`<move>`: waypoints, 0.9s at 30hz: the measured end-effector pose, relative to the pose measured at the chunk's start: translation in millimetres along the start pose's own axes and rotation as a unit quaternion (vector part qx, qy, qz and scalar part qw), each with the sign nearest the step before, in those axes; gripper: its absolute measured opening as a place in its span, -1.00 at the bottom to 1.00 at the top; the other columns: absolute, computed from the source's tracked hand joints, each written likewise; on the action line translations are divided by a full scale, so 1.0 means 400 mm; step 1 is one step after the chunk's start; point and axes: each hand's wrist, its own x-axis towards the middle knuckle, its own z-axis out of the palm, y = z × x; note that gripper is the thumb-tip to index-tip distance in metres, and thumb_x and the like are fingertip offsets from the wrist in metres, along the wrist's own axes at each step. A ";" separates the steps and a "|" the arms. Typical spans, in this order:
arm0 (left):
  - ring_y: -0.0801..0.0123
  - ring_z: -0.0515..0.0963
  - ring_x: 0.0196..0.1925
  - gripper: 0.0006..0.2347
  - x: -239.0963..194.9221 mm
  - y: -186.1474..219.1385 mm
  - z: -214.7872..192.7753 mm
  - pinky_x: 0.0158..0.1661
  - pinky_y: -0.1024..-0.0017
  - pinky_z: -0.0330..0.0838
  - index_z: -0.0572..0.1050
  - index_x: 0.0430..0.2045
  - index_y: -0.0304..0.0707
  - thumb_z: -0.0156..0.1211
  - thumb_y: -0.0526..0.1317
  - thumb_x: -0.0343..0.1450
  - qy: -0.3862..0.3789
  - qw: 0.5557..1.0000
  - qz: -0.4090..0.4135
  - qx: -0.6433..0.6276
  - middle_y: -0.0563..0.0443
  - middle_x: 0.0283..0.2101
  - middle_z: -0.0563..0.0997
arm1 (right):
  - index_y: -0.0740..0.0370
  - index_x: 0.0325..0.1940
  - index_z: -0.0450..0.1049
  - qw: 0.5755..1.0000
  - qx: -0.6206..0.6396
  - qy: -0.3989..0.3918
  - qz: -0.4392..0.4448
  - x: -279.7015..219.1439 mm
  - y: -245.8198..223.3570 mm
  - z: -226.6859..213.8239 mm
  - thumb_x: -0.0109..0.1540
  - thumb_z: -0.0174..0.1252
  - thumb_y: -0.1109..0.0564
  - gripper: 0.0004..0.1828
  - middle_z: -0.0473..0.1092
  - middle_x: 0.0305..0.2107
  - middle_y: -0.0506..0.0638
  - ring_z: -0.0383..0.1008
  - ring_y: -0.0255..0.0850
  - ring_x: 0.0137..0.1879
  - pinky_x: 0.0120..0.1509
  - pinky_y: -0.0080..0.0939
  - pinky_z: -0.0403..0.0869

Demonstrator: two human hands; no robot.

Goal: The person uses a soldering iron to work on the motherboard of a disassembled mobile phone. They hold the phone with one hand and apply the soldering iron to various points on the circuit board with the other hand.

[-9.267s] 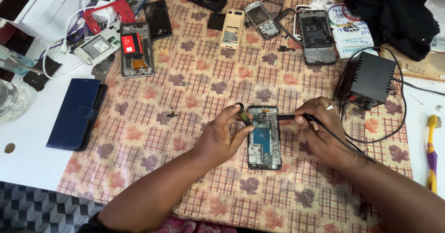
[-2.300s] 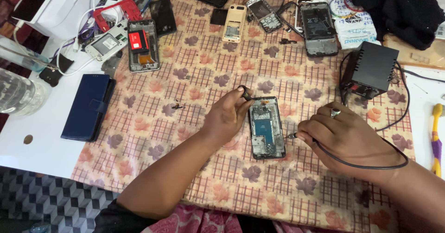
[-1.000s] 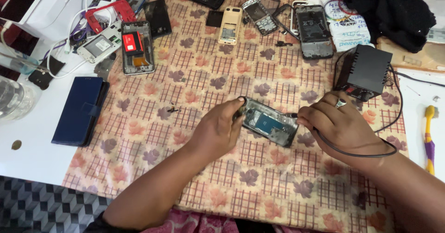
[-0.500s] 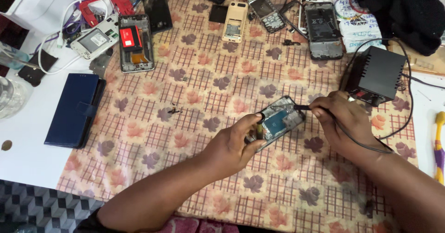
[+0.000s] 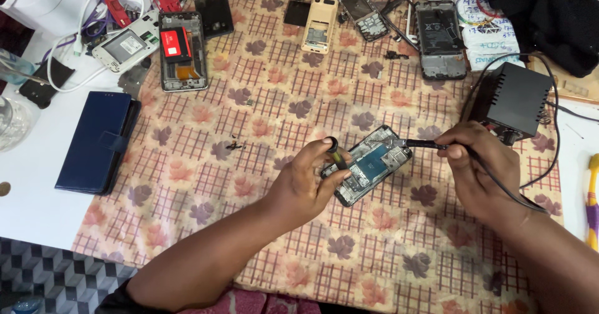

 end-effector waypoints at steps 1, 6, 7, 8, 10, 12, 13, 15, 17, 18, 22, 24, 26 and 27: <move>0.17 0.69 0.11 -0.42 -0.003 -0.002 0.008 0.02 0.34 0.67 -0.06 0.36 -0.16 0.19 -0.46 0.56 0.001 1.000 -0.011 -0.024 -0.26 0.05 0.58 | 0.37 0.02 0.40 1.000 0.009 -0.004 0.010 0.000 0.001 -0.001 0.48 -0.01 0.08 -0.74 0.45 -0.21 0.10 0.52 -0.26 -0.16 -0.11 -0.30 0.46; 0.19 0.66 0.14 -0.42 -0.019 -0.021 0.027 0.03 0.36 0.67 -0.07 0.35 -0.17 0.19 -0.47 0.56 0.000 0.998 -0.024 -0.054 -0.26 0.07 0.55 | 0.32 0.05 0.43 0.994 0.010 -0.031 0.103 -0.010 0.006 -0.014 0.40 0.10 0.08 -0.75 0.44 -0.35 0.04 0.41 -0.30 -0.32 -0.22 -0.30 0.37; 0.20 0.66 0.14 -0.42 -0.021 -0.025 0.027 0.03 0.38 0.66 -0.07 0.35 -0.17 0.19 -0.47 0.55 -0.003 0.999 -0.025 -0.047 -0.25 0.07 0.55 | 0.33 0.04 0.41 0.996 0.015 -0.024 0.086 -0.012 0.010 -0.011 0.40 0.12 0.09 -0.75 0.45 -0.31 0.04 0.44 -0.31 -0.26 -0.18 -0.30 0.39; 0.21 0.66 0.14 -0.42 -0.023 -0.028 0.026 0.04 0.40 0.65 -0.07 0.35 -0.18 0.19 -0.46 0.55 -0.006 0.999 -0.025 -0.040 -0.25 0.07 0.56 | 0.33 0.04 0.40 0.997 0.020 -0.018 0.069 -0.011 0.015 -0.003 0.40 0.14 0.10 -0.76 0.45 -0.28 0.05 0.47 -0.32 -0.20 -0.13 -0.30 0.41; 0.21 0.65 0.14 -0.44 -0.025 -0.033 0.028 0.05 0.41 0.64 -0.04 0.33 -0.20 0.19 -0.46 0.55 -0.007 0.998 -0.040 -0.053 -0.25 0.07 0.56 | 0.34 0.02 0.40 0.997 0.015 -0.011 0.072 -0.016 0.026 0.004 0.40 0.15 0.14 -0.79 0.46 -0.28 0.04 0.47 -0.33 -0.19 -0.13 -0.30 0.42; 0.20 0.63 0.15 -0.48 -0.025 -0.034 0.033 0.07 0.39 0.61 0.00 0.32 -0.25 0.17 -0.46 0.55 -0.002 0.993 -0.070 -0.092 -0.26 0.08 0.55 | 0.34 0.00 0.42 0.994 -0.003 -0.010 0.111 -0.019 0.039 0.013 0.40 0.15 0.19 -0.84 0.45 -0.37 0.03 0.44 -0.33 -0.28 -0.20 -0.30 0.39; 0.20 0.64 0.12 -0.51 -0.024 -0.035 0.030 0.07 0.38 0.60 0.04 0.28 -0.26 0.19 -0.47 0.54 0.008 0.995 -0.069 -0.070 -0.26 0.07 0.57 | 0.34 -0.01 0.42 0.994 0.000 0.018 0.109 -0.020 0.046 0.018 0.40 0.16 0.21 -0.86 0.46 -0.35 0.03 0.42 -0.34 -0.32 -0.26 -0.31 0.36; 0.21 0.66 0.07 -0.56 -0.017 -0.039 0.021 0.08 0.35 0.58 0.13 0.22 -0.28 0.22 -0.47 0.53 0.027 0.997 -0.065 -0.026 -0.24 0.05 0.59 | 0.33 -0.04 0.41 0.992 0.006 0.075 0.105 -0.021 0.059 0.017 0.41 0.17 0.25 -0.90 0.47 -0.30 0.03 0.38 -0.36 -0.41 -0.39 -0.32 0.29; 0.23 0.67 0.06 -0.56 -0.008 -0.044 0.011 0.08 0.33 0.57 0.13 0.23 -0.30 0.23 -0.45 0.54 0.048 0.997 -0.053 -0.014 -0.22 0.01 0.61 | 0.32 0.00 0.39 0.988 0.052 0.092 0.116 -0.030 0.061 -0.006 0.44 0.13 0.28 -0.93 0.44 -0.37 0.01 0.37 -0.39 -0.46 -0.44 -0.38 0.26; 0.24 0.68 0.06 -0.56 -0.005 -0.045 0.007 0.08 0.33 0.57 0.12 0.24 -0.31 0.23 -0.45 0.55 0.059 0.997 -0.047 -0.008 -0.21 0.00 0.61 | 0.31 0.01 0.38 0.985 0.074 0.101 0.121 -0.033 0.060 -0.014 0.46 0.10 0.30 -0.94 0.43 -0.41 -0.01 0.36 -0.40 -0.48 -0.46 -0.41 0.25; 0.15 0.74 -0.02 -0.55 0.004 -0.037 0.005 -0.06 0.31 0.65 0.15 0.19 -0.26 0.29 -0.43 0.51 0.053 0.992 -0.046 0.107 -0.24 -0.04 0.66 | 0.37 -0.08 0.38 0.995 -0.066 0.069 -0.003 -0.012 0.055 -0.018 0.44 0.15 0.35 -0.94 0.46 -0.32 0.11 0.46 -0.24 -0.35 -0.31 -0.30 0.37; 0.14 0.74 -0.06 -0.50 0.013 -0.038 0.003 -0.11 0.32 0.66 0.10 0.24 -0.23 0.30 -0.41 0.51 0.060 0.986 0.051 0.148 -0.23 -0.04 0.65 | 0.38 -0.09 0.38 0.991 -0.125 0.052 -0.018 -0.007 0.043 -0.021 0.39 0.16 0.34 -0.92 0.45 -0.36 0.14 0.50 -0.18 -0.37 -0.31 -0.25 0.39; 0.12 0.74 -0.08 -0.49 0.016 -0.038 0.003 -0.12 0.28 0.66 0.09 0.25 -0.22 0.29 -0.41 0.51 0.065 0.983 0.060 0.162 -0.21 -0.05 0.64 | 0.38 -0.09 0.38 0.991 -0.126 0.048 -0.013 -0.001 0.035 -0.017 0.39 0.16 0.33 -0.92 0.46 -0.34 0.16 0.50 -0.15 -0.37 -0.29 -0.24 0.40; 0.11 0.74 -0.09 -0.49 0.015 -0.038 0.002 -0.13 0.27 0.66 0.08 0.26 -0.22 0.29 -0.41 0.51 0.067 0.981 0.065 0.169 -0.20 -0.06 0.64 | 0.38 -0.09 0.39 0.991 -0.126 0.045 -0.010 0.001 0.031 -0.015 0.40 0.16 0.33 -0.92 0.46 -0.33 0.17 0.51 -0.13 -0.36 -0.28 -0.23 0.41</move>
